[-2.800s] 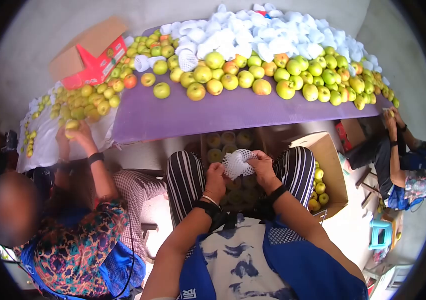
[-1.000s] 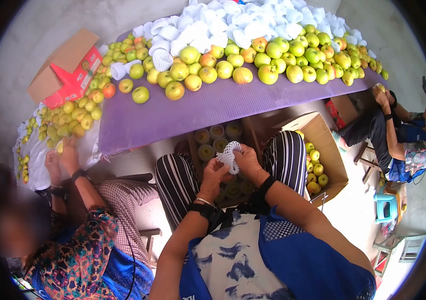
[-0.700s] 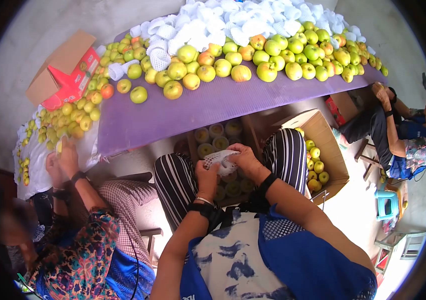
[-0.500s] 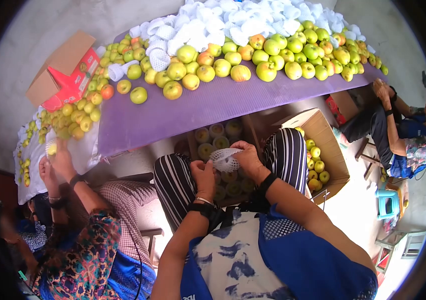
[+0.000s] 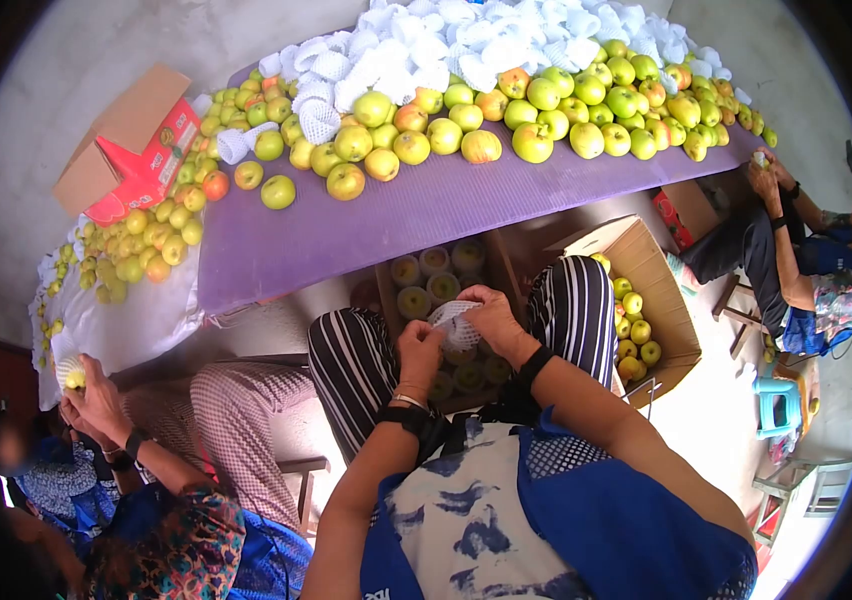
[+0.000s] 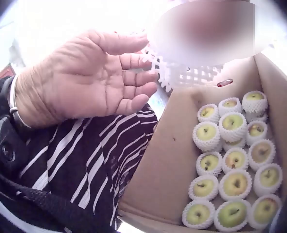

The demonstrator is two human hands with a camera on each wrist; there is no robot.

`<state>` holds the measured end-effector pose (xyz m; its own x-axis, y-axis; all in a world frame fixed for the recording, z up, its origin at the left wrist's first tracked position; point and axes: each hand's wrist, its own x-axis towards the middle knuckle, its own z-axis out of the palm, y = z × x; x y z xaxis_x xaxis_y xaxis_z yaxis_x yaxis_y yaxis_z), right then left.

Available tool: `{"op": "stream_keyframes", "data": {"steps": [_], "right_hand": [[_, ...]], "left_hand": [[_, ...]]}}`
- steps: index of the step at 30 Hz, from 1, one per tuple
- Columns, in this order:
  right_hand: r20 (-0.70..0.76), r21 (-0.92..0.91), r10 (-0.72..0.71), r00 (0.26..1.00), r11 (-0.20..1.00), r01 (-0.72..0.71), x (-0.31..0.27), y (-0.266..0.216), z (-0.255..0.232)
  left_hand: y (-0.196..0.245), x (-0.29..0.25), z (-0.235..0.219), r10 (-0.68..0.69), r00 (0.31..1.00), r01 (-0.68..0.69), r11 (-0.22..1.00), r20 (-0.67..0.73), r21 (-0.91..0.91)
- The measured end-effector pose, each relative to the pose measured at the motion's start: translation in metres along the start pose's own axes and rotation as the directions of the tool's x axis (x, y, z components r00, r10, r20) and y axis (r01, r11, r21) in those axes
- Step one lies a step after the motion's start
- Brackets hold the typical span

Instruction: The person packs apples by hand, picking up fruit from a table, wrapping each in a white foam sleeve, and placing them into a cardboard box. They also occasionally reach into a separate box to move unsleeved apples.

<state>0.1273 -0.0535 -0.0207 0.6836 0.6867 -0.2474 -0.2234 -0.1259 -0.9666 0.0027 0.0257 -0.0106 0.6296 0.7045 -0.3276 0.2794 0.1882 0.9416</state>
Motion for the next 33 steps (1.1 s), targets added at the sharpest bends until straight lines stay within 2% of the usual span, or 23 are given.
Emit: {"op": "stream_keyframes", "data": {"steps": [1, 2, 3, 5, 6, 8, 12, 13, 15, 17, 18, 20, 21, 22, 23, 24, 25, 26, 27, 28, 29, 31, 33], "right_hand": [[0.0, 0.002, 0.0, 1.0, 1.0, 0.0, 0.0, 0.0, -0.001], [-0.068, -0.274, -0.155, 0.986, 0.953, 0.131, 0.0, 0.0, -0.004], [-0.089, -0.534, -0.318, 0.944, 0.815, 0.225, 0.0, 0.0, -0.005], [-0.093, -0.566, -0.357, 0.929, 0.787, 0.246, 0.0, -0.001, -0.005], [-0.094, -0.598, -0.396, 0.914, 0.756, 0.266, 0.0, -0.002, -0.005], [-0.1, -0.567, -0.408, 0.908, 0.773, 0.284, -0.001, -0.003, -0.004], [-0.115, -0.435, -0.354, 0.928, 0.858, 0.273, -0.002, -0.006, -0.001], [-0.115, -0.435, -0.355, 0.928, 0.858, 0.274, -0.001, -0.005, -0.002], [-0.04, -0.177, -0.363, 0.931, 0.919, 0.351, 0.0, -0.004, -0.002], [-0.018, -0.119, -0.362, 0.932, 0.926, 0.357, -0.001, -0.005, -0.003], [0.006, -0.06, -0.36, 0.933, 0.931, 0.359, -0.003, -0.008, -0.002], [0.084, -0.105, -0.398, 0.914, 0.908, 0.405, -0.006, -0.016, -0.003], [0.162, -0.146, -0.43, 0.888, 0.88, 0.452, -0.007, -0.017, -0.004], [0.163, -0.146, -0.429, 0.888, 0.88, 0.452, -0.008, -0.017, -0.005], [0.326, -0.194, -0.426, 0.844, 0.844, 0.501, -0.01, -0.016, -0.006], [0.481, -0.231, -0.4, 0.78, 0.8, 0.553, -0.011, -0.016, -0.006], [0.482, -0.232, -0.4, 0.779, 0.8, 0.554, -0.014, -0.022, -0.007], [0.484, -0.044, -0.263, 0.835, 0.945, 0.323, -0.018, -0.032, -0.007], [0.514, 0.142, -0.118, 0.85, 0.989, 0.052, -0.02, -0.037, -0.007], [0.52, 0.255, -0.069, 0.851, 0.964, -0.078, -0.016, -0.037, -0.013], [0.52, 0.255, -0.069, 0.852, 0.964, -0.078, -0.014, -0.033, -0.014], [0.421, 0.266, -0.03, 0.907, 0.96, -0.091, -0.012, -0.028, -0.016], [0.434, 0.18, 0.045, 0.9, 0.974, -0.135, -0.016, -0.023, -0.007]], "left_hand": [[0.001, 0.0, 0.0, -0.012, 0.999, 0.008, 0.995, -0.039, -0.1], [0.001, 0.0, 0.0, -0.026, 0.997, 0.011, 0.98, -0.075, -0.2], [0.001, -0.001, -0.001, -0.026, 0.997, 0.011, 0.98, -0.074, -0.198], [0.003, -0.003, -0.005, -0.062, 0.992, 0.11, 0.868, 0.114, -0.483], [0.008, -0.005, -0.004, -0.062, 0.991, 0.11, 0.869, 0.115, -0.483], [0.017, -0.01, -0.004, -0.062, 0.958, 0.232, 0.745, 0.281, -0.626], [0.002, -0.002, -0.006, -0.012, 0.919, 0.29, 0.699, 0.394, -0.653], [0.001, -0.001, -0.005, -0.098, 0.911, 0.362, 0.657, 0.402, -0.661], [0.004, 0.0, -0.005, -0.182, 0.894, 0.43, 0.608, 0.41, -0.667], [0.012, -0.001, -0.006, -0.58, 0.746, 0.661, 0.583, 0.327, -0.473], [0.021, -0.005, -0.005, -0.581, 0.746, 0.661, 0.582, 0.327, -0.474], [0.04, -0.014, -0.005, -0.451, 0.703, 0.706, 0.536, 0.55, -0.463], [0.037, -0.013, -0.003, -0.452, 0.703, 0.706, 0.536, 0.549, -0.463], [0.03, -0.011, -0.001, -0.304, 0.786, 0.612, 0.506, 0.538, -0.608], [0.022, -0.008, 0.001, -0.154, 0.855, 0.508, 0.447, 0.496, -0.736], [0.004, 0.001, -0.001, -0.153, 0.855, 0.507, 0.446, 0.496, -0.737], [-0.02, 0.012, -0.005, -0.149, 0.877, 0.47, 0.466, 0.457, -0.75], [-0.032, 0.019, -0.008, -0.143, 0.897, 0.432, 0.485, 0.418, -0.76], [-0.028, 0.016, -0.008, -0.142, 0.897, 0.431, 0.486, 0.418, -0.76], [-0.019, 0.011, -0.007, -0.12, 0.94, 0.324, 0.608, 0.32, -0.725], [-0.011, 0.005, -0.006, -0.084, 0.971, 0.213, 0.715, 0.222, -0.665], [-0.004, 0.0, -0.002, -0.045, 0.983, 0.145, 0.781, 0.177, -0.607], [-0.003, 0.001, 0.001, 0.001, 0.99, 0.075, 0.836, 0.138, -0.543]]}}
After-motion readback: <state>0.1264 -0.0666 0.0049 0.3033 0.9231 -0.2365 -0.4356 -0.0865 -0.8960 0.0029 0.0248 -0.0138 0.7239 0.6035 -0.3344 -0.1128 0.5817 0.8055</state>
